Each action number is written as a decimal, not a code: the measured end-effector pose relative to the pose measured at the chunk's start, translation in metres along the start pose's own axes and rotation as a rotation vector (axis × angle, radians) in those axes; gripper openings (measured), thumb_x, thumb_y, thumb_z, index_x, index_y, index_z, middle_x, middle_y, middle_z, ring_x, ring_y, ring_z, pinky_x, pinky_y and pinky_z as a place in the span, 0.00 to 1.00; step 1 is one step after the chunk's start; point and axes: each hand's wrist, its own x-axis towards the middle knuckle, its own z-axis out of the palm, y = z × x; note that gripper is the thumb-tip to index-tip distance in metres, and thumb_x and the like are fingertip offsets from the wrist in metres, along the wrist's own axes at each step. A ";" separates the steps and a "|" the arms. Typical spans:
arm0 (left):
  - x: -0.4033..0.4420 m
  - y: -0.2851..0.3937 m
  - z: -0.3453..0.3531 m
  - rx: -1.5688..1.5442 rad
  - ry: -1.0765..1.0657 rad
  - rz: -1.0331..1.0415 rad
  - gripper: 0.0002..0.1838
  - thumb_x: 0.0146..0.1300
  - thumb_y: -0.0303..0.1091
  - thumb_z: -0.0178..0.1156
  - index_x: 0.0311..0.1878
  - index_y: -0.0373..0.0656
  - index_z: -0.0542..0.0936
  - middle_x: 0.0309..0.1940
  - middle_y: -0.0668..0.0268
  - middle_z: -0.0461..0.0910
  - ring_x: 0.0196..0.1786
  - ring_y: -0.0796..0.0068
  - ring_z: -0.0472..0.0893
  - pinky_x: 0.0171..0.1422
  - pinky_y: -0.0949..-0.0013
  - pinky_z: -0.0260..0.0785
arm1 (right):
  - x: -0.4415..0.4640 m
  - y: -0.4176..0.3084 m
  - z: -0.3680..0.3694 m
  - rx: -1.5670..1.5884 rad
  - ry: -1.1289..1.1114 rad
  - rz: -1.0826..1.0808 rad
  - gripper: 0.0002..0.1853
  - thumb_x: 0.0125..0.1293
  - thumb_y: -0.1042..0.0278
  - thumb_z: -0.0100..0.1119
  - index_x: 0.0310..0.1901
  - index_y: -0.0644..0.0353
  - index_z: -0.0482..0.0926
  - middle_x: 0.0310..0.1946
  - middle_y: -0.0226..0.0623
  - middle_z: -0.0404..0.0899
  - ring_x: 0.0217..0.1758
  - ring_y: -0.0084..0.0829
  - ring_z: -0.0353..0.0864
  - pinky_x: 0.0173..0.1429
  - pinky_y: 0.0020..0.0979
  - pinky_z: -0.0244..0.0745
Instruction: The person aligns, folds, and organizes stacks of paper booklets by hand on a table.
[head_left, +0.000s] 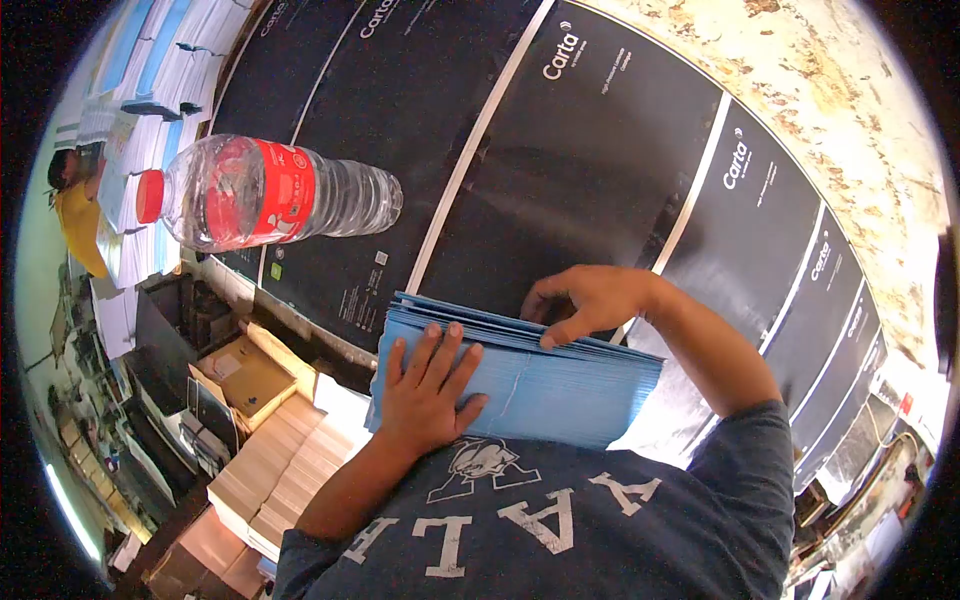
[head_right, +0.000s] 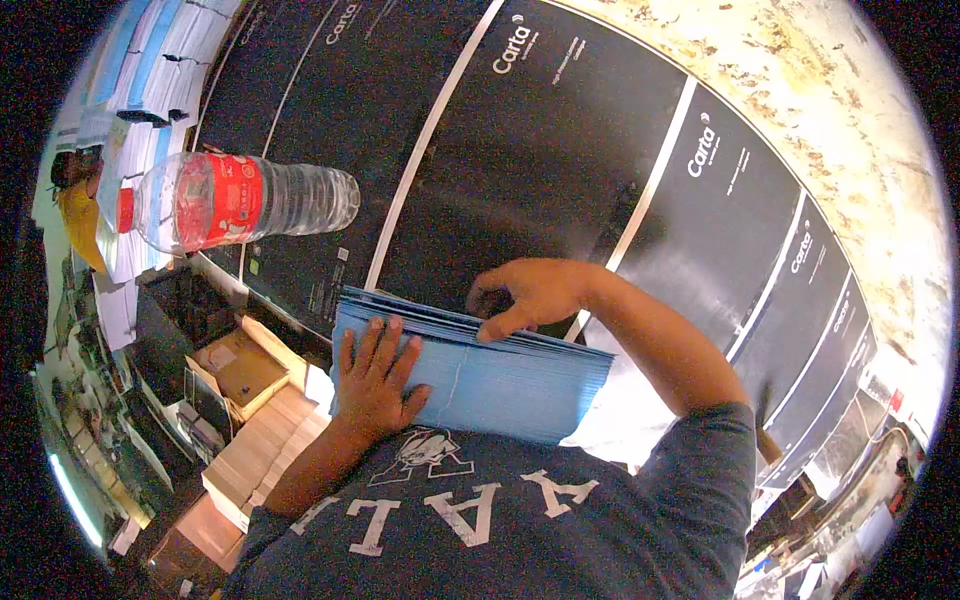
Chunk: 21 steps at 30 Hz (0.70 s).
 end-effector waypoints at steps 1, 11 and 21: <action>0.001 0.001 -0.002 0.000 0.001 0.001 0.36 0.67 0.61 0.55 0.72 0.51 0.69 0.78 0.52 0.59 0.79 0.46 0.57 0.78 0.30 0.42 | 0.000 -0.001 0.000 0.005 -0.006 0.013 0.34 0.60 0.46 0.71 0.59 0.65 0.78 0.52 0.47 0.85 0.57 0.40 0.83 0.63 0.37 0.76; 0.004 0.003 -0.007 -0.022 0.032 -0.038 0.32 0.67 0.59 0.58 0.69 0.53 0.75 0.74 0.58 0.68 0.77 0.56 0.64 0.80 0.40 0.42 | -0.017 -0.014 0.005 -0.102 0.288 -0.166 0.25 0.68 0.63 0.57 0.66 0.58 0.76 0.59 0.52 0.82 0.57 0.49 0.84 0.65 0.41 0.75; 0.005 0.003 -0.007 -0.018 0.031 -0.039 0.32 0.67 0.58 0.58 0.70 0.53 0.74 0.75 0.59 0.67 0.77 0.55 0.64 0.80 0.40 0.43 | -0.008 -0.012 0.005 -0.291 0.138 -0.198 0.34 0.58 0.33 0.68 0.59 0.49 0.82 0.52 0.47 0.86 0.55 0.55 0.84 0.61 0.47 0.77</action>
